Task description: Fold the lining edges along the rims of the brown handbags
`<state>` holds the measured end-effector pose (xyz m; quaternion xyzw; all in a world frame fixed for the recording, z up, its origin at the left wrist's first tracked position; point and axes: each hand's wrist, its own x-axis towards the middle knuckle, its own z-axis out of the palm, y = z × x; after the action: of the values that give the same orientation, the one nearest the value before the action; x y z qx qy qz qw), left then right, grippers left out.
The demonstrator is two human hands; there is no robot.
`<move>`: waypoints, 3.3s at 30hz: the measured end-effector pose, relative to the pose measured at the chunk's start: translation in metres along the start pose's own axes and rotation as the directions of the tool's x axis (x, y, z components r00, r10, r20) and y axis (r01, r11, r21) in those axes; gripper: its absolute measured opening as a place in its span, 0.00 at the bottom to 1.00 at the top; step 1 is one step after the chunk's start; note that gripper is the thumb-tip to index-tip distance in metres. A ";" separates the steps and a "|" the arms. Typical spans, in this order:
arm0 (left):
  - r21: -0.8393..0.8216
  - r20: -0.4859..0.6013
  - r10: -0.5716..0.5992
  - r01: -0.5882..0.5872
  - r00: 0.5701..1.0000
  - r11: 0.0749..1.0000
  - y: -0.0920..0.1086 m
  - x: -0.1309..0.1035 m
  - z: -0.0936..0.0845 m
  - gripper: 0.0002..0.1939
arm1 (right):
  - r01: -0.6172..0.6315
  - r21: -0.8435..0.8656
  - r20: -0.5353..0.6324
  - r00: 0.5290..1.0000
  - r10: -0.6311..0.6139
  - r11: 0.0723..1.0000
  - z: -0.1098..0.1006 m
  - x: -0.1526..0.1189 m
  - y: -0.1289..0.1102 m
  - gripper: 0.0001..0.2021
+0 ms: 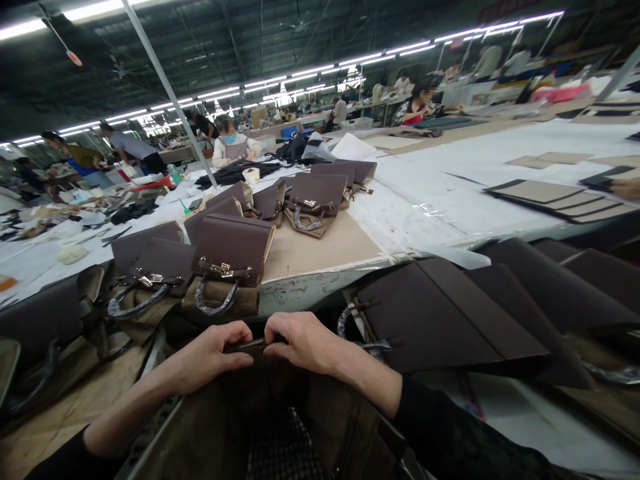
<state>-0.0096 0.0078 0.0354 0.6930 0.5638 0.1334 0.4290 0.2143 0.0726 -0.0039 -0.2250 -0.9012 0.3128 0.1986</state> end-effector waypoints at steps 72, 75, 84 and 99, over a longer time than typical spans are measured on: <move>0.105 -0.090 0.132 -0.123 0.987 0.987 0.017 0.010 0.008 0.06 | 0.113 0.241 -0.005 0.993 -0.115 0.964 -0.001 -0.007 0.008 0.21; 0.092 -0.050 0.137 -0.132 0.989 0.987 0.017 0.011 0.007 0.06 | 0.127 0.157 0.034 0.990 -0.134 0.979 -0.007 -0.010 0.002 0.22; 0.133 0.015 0.245 -0.244 0.970 0.961 0.013 0.015 0.008 0.07 | 0.090 0.202 -0.064 0.995 -0.079 0.975 -0.006 -0.011 0.000 0.21; 0.207 -0.124 0.219 -0.191 0.968 0.960 0.017 0.014 0.013 0.06 | -0.188 0.120 0.001 0.982 0.189 0.975 -0.001 -0.012 0.008 0.13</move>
<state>0.0151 0.0150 0.0356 0.7745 0.5288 0.1723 0.3012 0.2273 0.0720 -0.0107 -0.2989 -0.8544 0.3822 0.1860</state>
